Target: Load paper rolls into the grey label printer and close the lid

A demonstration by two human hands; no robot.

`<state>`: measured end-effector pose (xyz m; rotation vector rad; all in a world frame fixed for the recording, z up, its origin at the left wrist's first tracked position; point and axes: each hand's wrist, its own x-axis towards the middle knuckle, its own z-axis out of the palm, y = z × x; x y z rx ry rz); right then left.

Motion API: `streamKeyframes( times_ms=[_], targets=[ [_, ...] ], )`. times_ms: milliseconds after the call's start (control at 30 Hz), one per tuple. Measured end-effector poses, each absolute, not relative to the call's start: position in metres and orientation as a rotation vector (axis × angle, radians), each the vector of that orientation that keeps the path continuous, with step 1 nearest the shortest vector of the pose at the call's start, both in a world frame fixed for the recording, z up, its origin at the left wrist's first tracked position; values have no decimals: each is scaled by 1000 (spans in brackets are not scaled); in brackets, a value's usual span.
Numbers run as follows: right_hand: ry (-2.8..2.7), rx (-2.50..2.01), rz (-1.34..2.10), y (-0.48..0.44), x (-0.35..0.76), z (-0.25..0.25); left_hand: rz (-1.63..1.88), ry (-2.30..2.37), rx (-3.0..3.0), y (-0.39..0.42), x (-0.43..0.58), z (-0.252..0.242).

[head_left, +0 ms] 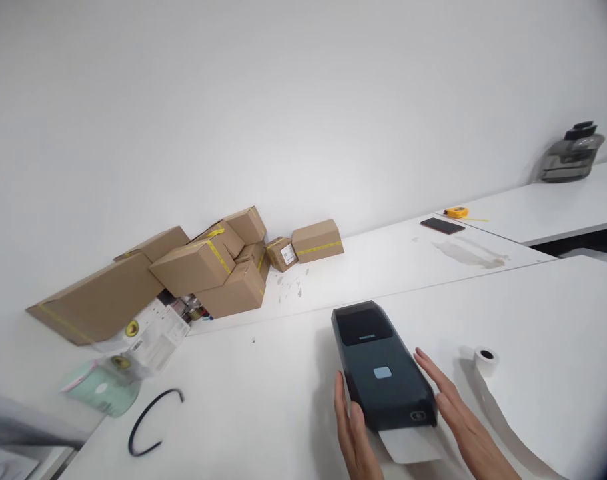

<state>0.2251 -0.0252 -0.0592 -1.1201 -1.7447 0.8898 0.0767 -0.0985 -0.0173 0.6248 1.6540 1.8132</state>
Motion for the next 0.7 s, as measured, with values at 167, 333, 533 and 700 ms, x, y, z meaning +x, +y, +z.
streamKeyframes(
  times_ms=[167,333,533,700],
  targets=[
    [-1571,-1098,998,0,216,-91,1810,1647,645,-95,70,-26],
    [-1620,-1065,946,8,218,-73,1849,1573,635,-91,66,-6],
    [-1863,-881,571,26,203,33,2003,1443,771,-57,36,53],
    [-1778,-861,428,74,163,102,1806,1671,905,-5,7,43]
  ],
)
